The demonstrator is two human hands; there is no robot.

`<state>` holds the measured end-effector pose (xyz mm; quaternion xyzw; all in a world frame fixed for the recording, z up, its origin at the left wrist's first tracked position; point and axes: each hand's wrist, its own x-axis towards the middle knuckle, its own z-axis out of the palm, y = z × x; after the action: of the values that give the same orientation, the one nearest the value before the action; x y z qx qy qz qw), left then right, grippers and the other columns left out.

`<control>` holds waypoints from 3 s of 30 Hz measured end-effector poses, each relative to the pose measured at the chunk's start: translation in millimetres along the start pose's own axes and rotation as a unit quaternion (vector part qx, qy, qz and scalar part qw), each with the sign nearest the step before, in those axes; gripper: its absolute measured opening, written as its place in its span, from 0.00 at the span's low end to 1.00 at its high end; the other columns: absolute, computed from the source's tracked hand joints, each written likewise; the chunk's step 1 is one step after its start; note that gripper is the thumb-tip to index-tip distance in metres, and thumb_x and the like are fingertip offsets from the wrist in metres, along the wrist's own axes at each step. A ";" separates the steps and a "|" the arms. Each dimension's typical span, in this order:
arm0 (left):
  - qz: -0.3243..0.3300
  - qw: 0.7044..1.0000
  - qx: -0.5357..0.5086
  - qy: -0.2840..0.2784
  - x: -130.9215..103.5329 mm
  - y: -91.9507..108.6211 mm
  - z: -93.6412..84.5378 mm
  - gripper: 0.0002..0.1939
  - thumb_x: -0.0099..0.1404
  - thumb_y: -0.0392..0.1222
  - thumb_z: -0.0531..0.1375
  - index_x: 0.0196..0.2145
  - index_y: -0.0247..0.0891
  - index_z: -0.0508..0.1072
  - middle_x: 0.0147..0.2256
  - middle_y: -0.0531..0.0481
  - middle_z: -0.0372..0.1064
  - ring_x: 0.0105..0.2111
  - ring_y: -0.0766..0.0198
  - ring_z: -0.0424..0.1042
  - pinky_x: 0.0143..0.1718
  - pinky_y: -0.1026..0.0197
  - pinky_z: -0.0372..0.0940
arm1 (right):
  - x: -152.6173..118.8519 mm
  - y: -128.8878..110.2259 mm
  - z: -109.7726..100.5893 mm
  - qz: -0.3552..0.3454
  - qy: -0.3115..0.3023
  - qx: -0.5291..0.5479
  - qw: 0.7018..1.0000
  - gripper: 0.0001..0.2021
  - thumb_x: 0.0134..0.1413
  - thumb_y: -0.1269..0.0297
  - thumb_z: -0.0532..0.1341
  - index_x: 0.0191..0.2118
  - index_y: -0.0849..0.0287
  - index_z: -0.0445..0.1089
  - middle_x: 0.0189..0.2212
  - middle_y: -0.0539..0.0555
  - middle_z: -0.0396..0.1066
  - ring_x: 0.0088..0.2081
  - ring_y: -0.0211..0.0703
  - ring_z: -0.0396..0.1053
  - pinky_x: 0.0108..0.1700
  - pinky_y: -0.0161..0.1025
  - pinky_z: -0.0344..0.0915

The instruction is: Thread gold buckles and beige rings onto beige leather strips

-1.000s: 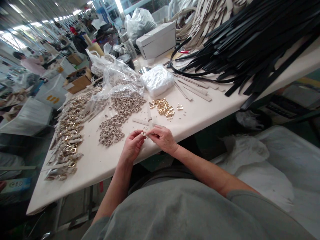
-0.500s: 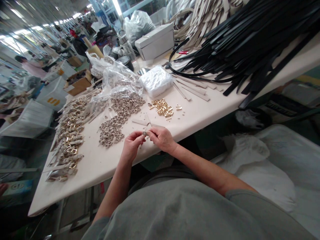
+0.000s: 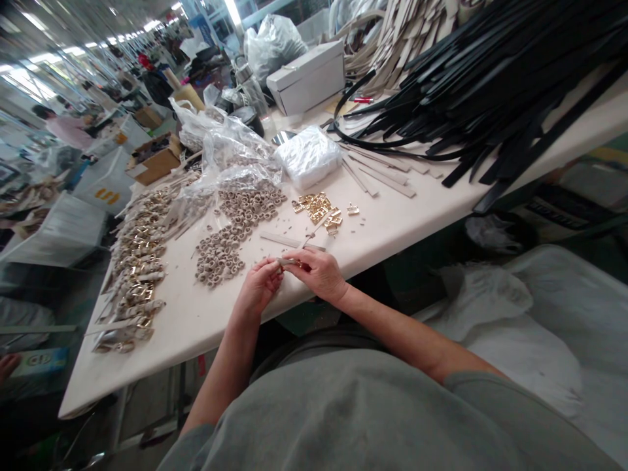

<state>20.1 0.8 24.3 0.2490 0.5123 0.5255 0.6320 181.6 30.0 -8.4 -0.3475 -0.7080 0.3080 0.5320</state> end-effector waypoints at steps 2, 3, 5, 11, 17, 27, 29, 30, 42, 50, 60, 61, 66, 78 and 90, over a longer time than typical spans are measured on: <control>0.000 1.000 -0.005 0.005 0.5 0.4 0.2 0.15 0.44 0.43 0.73 0.27 0.35 0.74 0.24 0.55 0.70 0.22 0.74 0.66 0.24 0.71 0.60 | 2.4 -1.2 -0.8 0.018 -0.007 0.016 1.000 0.11 0.59 0.57 0.65 0.44 0.56 0.78 0.27 0.51 0.74 0.24 0.36 0.66 0.30 0.34 0.66; 0.009 1.000 -0.008 0.013 0.7 0.7 0.3 0.14 0.45 0.43 0.73 0.27 0.35 0.74 0.24 0.55 0.69 0.22 0.74 0.66 0.24 0.71 0.61 | 4.4 -1.9 -1.6 0.027 -0.016 0.024 0.999 0.12 0.59 0.57 0.65 0.45 0.56 0.77 0.28 0.51 0.74 0.23 0.35 0.66 0.29 0.33 0.66; 0.041 0.998 -0.014 0.035 0.4 1.9 0.7 0.14 0.45 0.43 0.72 0.27 0.36 0.74 0.24 0.55 0.70 0.23 0.74 0.67 0.26 0.70 0.62 | 9.3 -3.4 -3.5 0.027 -0.041 0.022 0.999 0.14 0.61 0.57 0.64 0.49 0.56 0.76 0.31 0.51 0.77 0.22 0.34 0.66 0.29 0.33 0.66; 0.080 0.995 -0.005 0.052 -6.2 6.6 2.3 0.13 0.47 0.43 0.72 0.28 0.36 0.75 0.25 0.55 0.71 0.24 0.73 0.68 0.28 0.69 0.63 | 19.9 -3.6 -4.1 -0.071 -0.071 -0.074 0.992 0.14 0.63 0.56 0.62 0.50 0.54 0.77 0.35 0.55 0.80 0.28 0.38 0.72 0.34 0.34 0.67; 0.036 0.998 -0.037 0.040 -7.1 3.1 -1.6 0.14 0.45 0.42 0.73 0.28 0.36 0.76 0.25 0.55 0.72 0.23 0.73 0.69 0.27 0.71 0.64 | 18.8 -0.2 -2.3 -0.118 -0.066 -0.098 0.986 0.12 0.65 0.57 0.60 0.44 0.55 0.78 0.32 0.54 0.79 0.29 0.38 0.73 0.33 0.33 0.65; 0.038 0.999 0.003 0.016 -9.5 5.8 -5.1 0.14 0.47 0.42 0.74 0.30 0.36 0.77 0.28 0.53 0.74 0.25 0.72 0.71 0.28 0.70 0.64 | 19.3 0.2 -2.9 -0.114 -0.075 -0.087 0.987 0.10 0.65 0.60 0.59 0.38 0.56 0.77 0.28 0.52 0.77 0.27 0.37 0.71 0.32 0.33 0.63; 0.060 0.998 0.027 0.023 -10.8 7.5 -3.6 0.16 0.47 0.42 0.74 0.33 0.37 0.78 0.29 0.52 0.75 0.26 0.71 0.71 0.28 0.69 0.64 | 19.5 0.1 -3.2 -0.096 -0.068 -0.073 0.990 0.09 0.64 0.61 0.60 0.37 0.55 0.77 0.28 0.52 0.77 0.26 0.36 0.70 0.31 0.33 0.63; 0.072 0.996 0.038 0.027 -10.8 7.7 -3.1 0.16 0.47 0.42 0.74 0.34 0.37 0.78 0.30 0.52 0.75 0.26 0.71 0.72 0.28 0.69 0.64 | 19.6 0.3 -3.4 -0.087 -0.066 -0.069 0.992 0.09 0.64 0.60 0.60 0.37 0.55 0.77 0.28 0.51 0.77 0.26 0.36 0.70 0.31 0.33 0.62; 0.038 0.997 -0.042 0.055 -0.7 5.7 -5.0 0.19 0.47 0.43 0.75 0.36 0.36 0.80 0.28 0.52 0.75 0.26 0.72 0.73 0.27 0.73 0.65 | 18.7 2.9 -2.3 -0.085 -0.065 -0.056 0.993 0.08 0.64 0.62 0.60 0.38 0.55 0.77 0.29 0.52 0.77 0.26 0.37 0.70 0.31 0.33 0.63; 0.027 0.998 -0.038 0.036 0.5 2.7 -5.6 0.18 0.45 0.45 0.75 0.32 0.36 0.79 0.25 0.53 0.73 0.23 0.73 0.70 0.23 0.73 0.63 | 18.9 4.5 -4.2 -0.081 -0.092 -0.046 0.991 0.08 0.63 0.63 0.60 0.37 0.56 0.77 0.27 0.51 0.76 0.25 0.35 0.68 0.30 0.32 0.61; 0.096 0.992 0.055 0.058 -4.1 -0.1 -3.1 0.17 0.45 0.43 0.75 0.35 0.37 0.81 0.31 0.50 0.77 0.30 0.69 0.72 0.32 0.67 0.64 | 18.7 2.9 -4.0 -0.086 -0.095 -0.080 0.989 0.08 0.64 0.63 0.60 0.36 0.55 0.76 0.28 0.51 0.77 0.26 0.37 0.69 0.32 0.33 0.61; 0.097 0.993 0.043 0.058 -3.7 -2.2 -1.3 0.18 0.45 0.43 0.75 0.35 0.37 0.81 0.31 0.51 0.77 0.29 0.70 0.72 0.32 0.67 0.64 | 18.7 3.0 -4.0 -0.088 -0.091 -0.082 0.988 0.08 0.64 0.63 0.60 0.36 0.55 0.76 0.28 0.51 0.77 0.26 0.37 0.70 0.32 0.33 0.62; 0.111 0.992 0.005 0.065 -0.9 -10.7 3.3 0.16 0.45 0.43 0.75 0.33 0.38 0.79 0.29 0.55 0.74 0.26 0.73 0.69 0.30 0.69 0.62 | 19.7 3.5 -2.6 -0.103 -0.092 -0.068 0.988 0.08 0.65 0.63 0.59 0.37 0.57 0.74 0.30 0.52 0.78 0.30 0.39 0.73 0.35 0.34 0.64; 0.194 0.974 0.106 0.048 2.4 -15.1 3.0 0.12 0.51 0.42 0.72 0.34 0.39 0.82 0.30 0.50 0.78 0.29 0.66 0.72 0.33 0.64 0.65 | 18.6 7.8 2.1 -0.062 -0.173 -0.055 0.981 0.25 0.66 0.68 0.50 0.67 0.61 0.54 0.48 0.61 0.76 0.44 0.48 0.75 0.48 0.44 0.70; 0.182 0.980 0.062 0.051 3.4 -16.1 2.0 0.16 0.55 0.50 0.70 0.38 0.39 0.82 0.39 0.46 0.79 0.36 0.63 0.74 0.43 0.60 0.67 | 22.7 2.4 -8.2 -0.001 -0.238 0.052 0.970 0.34 0.58 0.74 0.50 0.70 0.63 0.47 0.31 0.50 0.75 0.31 0.42 0.72 0.45 0.42 0.70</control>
<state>28.3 -0.8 10.0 0.3495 0.5215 0.6111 0.4820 185.6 50.5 3.9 -0.2352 -0.7978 0.4176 0.3658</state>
